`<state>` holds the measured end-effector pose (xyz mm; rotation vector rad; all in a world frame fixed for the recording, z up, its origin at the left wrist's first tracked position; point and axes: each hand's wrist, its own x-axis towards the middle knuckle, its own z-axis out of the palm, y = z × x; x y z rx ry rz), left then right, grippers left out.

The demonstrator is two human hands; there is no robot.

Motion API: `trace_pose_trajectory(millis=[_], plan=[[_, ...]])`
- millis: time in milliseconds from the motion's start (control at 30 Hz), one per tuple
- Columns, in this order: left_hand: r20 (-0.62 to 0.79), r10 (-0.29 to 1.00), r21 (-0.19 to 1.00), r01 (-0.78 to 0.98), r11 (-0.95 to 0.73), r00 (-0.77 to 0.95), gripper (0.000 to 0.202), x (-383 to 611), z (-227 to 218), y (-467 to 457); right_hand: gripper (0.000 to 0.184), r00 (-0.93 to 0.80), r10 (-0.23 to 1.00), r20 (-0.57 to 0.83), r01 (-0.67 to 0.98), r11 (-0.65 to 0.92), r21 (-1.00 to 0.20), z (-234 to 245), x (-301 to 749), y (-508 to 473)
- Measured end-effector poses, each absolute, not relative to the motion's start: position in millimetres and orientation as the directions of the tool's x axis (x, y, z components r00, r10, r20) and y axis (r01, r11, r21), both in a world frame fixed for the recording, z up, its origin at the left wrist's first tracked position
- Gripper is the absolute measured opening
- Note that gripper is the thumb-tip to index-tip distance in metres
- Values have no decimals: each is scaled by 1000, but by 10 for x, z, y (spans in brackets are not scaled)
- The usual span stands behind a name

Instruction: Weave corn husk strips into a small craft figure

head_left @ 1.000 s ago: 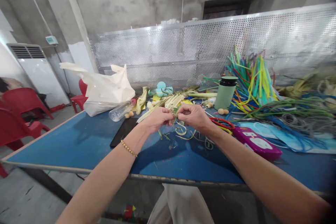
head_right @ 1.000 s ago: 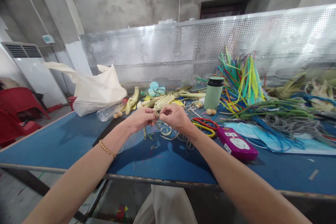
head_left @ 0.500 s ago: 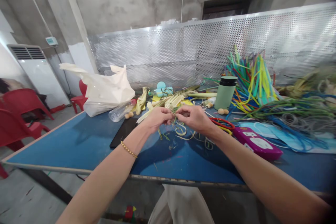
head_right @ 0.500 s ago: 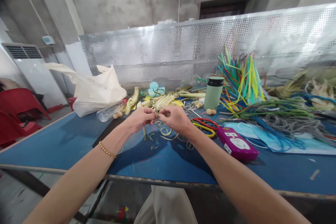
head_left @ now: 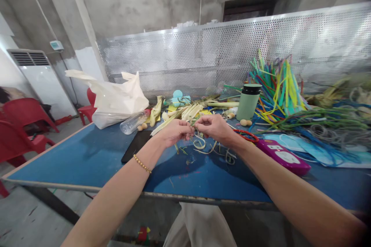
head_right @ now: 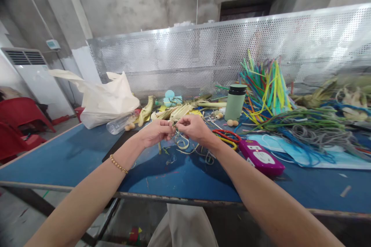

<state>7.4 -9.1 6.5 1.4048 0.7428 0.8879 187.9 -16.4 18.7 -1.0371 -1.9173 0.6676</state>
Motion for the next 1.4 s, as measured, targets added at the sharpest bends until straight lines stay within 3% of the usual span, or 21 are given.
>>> trace_pose_trajectory(millis=[100,300,567,700,867,1067,1200,1400], plan=[[94,872,993,-112,-45,480,18,76,81,-92,17,-302,870,389,360,482,-799,228,1902,-187],[169,895,985,-97,-141,413,21,92,70,-92,17,-295,864,409,419,501,-757,178,1899,-161],[251,917,963,15,-268,311,3,135,26,-64,19,-314,784,536,551,610,-569,109,1852,-117],[267,927,951,83,-298,262,5,155,45,-93,17,-321,717,618,628,650,-428,95,1828,-123],[276,932,943,122,-310,234,8,182,61,-119,14,-327,674,663,674,658,-336,65,1824,-115],[214,929,970,46,-238,301,10,169,40,-84,11,-343,617,708,698,672,-248,54,1805,-140],[176,914,984,-34,-176,366,10,129,39,-70,10,-291,609,738,702,660,-268,75,1785,-174],[145,893,987,-119,-104,425,9,103,44,-65,11,-192,720,667,640,607,-471,119,1814,-166]])
